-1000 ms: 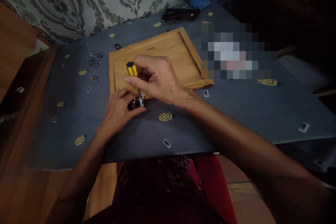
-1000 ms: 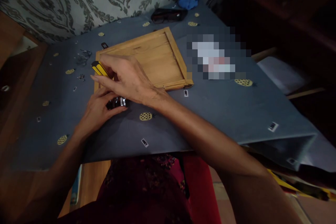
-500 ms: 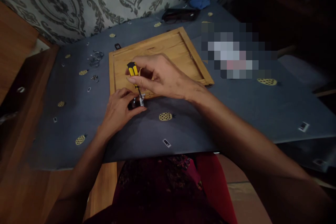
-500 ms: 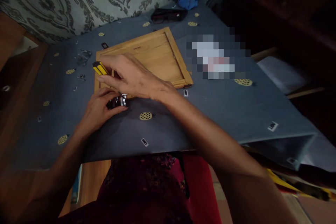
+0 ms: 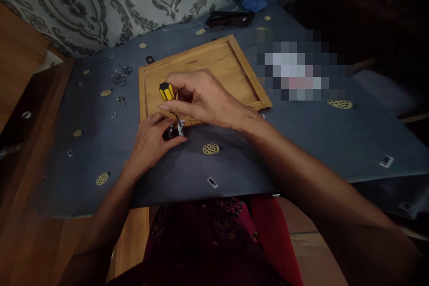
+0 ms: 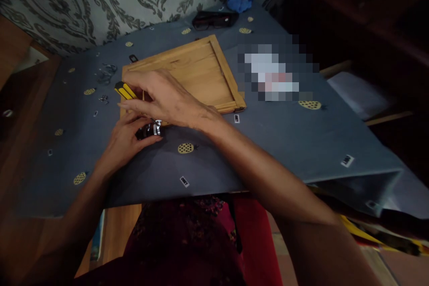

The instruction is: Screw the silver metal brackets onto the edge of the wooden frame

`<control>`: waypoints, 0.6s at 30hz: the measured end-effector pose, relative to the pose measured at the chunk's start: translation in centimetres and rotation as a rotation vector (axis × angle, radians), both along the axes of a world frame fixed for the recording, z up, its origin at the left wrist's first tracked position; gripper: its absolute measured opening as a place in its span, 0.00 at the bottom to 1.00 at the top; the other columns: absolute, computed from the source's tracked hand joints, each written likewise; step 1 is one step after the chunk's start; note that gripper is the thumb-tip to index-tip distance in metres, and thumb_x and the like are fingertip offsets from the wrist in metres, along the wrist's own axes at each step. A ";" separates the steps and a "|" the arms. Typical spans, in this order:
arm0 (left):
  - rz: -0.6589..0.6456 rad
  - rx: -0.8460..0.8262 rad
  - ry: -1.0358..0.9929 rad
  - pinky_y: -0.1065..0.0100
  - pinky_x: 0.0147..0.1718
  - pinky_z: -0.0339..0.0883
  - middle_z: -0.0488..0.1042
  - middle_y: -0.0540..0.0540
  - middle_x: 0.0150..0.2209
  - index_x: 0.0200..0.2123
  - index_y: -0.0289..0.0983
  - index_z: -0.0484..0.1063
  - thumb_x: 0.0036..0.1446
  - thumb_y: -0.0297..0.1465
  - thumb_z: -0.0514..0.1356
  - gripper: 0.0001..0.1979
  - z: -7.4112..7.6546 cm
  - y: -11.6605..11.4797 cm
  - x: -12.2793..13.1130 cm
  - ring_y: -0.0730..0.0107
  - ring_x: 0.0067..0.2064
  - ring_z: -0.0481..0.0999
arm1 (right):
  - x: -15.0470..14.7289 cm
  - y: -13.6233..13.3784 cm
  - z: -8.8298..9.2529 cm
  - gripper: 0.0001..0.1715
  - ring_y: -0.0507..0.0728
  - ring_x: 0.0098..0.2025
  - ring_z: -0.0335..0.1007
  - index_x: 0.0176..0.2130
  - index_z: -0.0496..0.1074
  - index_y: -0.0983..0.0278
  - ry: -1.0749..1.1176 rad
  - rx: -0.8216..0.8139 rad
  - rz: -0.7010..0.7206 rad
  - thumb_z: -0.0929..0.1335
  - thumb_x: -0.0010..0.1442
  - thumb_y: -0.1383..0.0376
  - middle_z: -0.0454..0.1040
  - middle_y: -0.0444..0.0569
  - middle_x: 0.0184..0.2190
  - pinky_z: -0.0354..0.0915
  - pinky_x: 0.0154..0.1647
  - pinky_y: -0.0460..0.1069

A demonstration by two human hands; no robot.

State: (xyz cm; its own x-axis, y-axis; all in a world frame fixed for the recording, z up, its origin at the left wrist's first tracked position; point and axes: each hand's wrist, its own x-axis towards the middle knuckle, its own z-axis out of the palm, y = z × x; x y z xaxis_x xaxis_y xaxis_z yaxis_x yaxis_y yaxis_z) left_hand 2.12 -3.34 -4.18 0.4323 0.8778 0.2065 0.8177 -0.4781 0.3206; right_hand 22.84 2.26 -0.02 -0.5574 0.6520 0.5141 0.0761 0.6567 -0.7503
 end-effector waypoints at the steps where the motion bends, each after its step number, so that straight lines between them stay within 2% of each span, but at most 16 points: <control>1: 0.003 -0.001 0.004 0.52 0.56 0.71 0.79 0.43 0.50 0.49 0.41 0.81 0.62 0.43 0.70 0.17 0.0 0.0 0.0 0.51 0.53 0.77 | -0.2 0.0 -0.1 0.24 0.49 0.31 0.58 0.29 0.57 0.60 0.011 0.001 -0.007 0.71 0.69 0.55 0.62 0.38 0.26 0.57 0.29 0.45; 7: 0.028 0.024 0.011 0.50 0.56 0.72 0.79 0.44 0.52 0.51 0.43 0.80 0.62 0.45 0.70 0.18 -0.1 0.0 -0.1 0.50 0.54 0.77 | -0.5 -0.3 -0.1 0.27 0.48 0.29 0.52 0.28 0.52 0.59 0.007 0.014 0.002 0.72 0.68 0.60 0.56 0.37 0.25 0.54 0.29 0.46; 11: 0.003 0.017 -0.014 0.49 0.57 0.72 0.79 0.42 0.52 0.51 0.42 0.80 0.62 0.44 0.69 0.18 -0.1 0.0 -0.1 0.50 0.55 0.77 | -0.2 -0.3 0.2 0.26 0.48 0.29 0.53 0.28 0.53 0.60 0.008 -0.025 0.025 0.72 0.69 0.62 0.55 0.36 0.25 0.54 0.28 0.45; 14: -0.005 0.013 -0.021 0.50 0.56 0.71 0.79 0.43 0.51 0.50 0.42 0.80 0.63 0.44 0.69 0.17 0.0 0.0 0.0 0.51 0.54 0.77 | -0.1 -0.2 0.3 0.24 0.47 0.30 0.56 0.28 0.56 0.61 0.028 -0.073 0.041 0.72 0.68 0.62 0.57 0.36 0.25 0.56 0.29 0.44; 18: -0.026 0.022 -0.024 0.51 0.55 0.72 0.80 0.43 0.50 0.50 0.41 0.80 0.63 0.45 0.69 0.18 0.1 0.0 0.0 0.52 0.52 0.78 | 0.2 -0.1 0.5 0.19 0.47 0.31 0.61 0.29 0.64 0.63 0.001 -0.139 0.088 0.72 0.68 0.62 0.65 0.37 0.26 0.60 0.31 0.44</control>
State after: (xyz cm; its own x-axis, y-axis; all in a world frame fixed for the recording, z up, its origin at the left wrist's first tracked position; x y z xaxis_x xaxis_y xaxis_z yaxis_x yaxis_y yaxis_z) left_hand 2.13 -3.33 -4.07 0.4500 0.8612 0.2364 0.7971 -0.5067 0.3285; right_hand 23.08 2.21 0.51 -0.6149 0.6654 0.4232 0.0217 0.5508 -0.8344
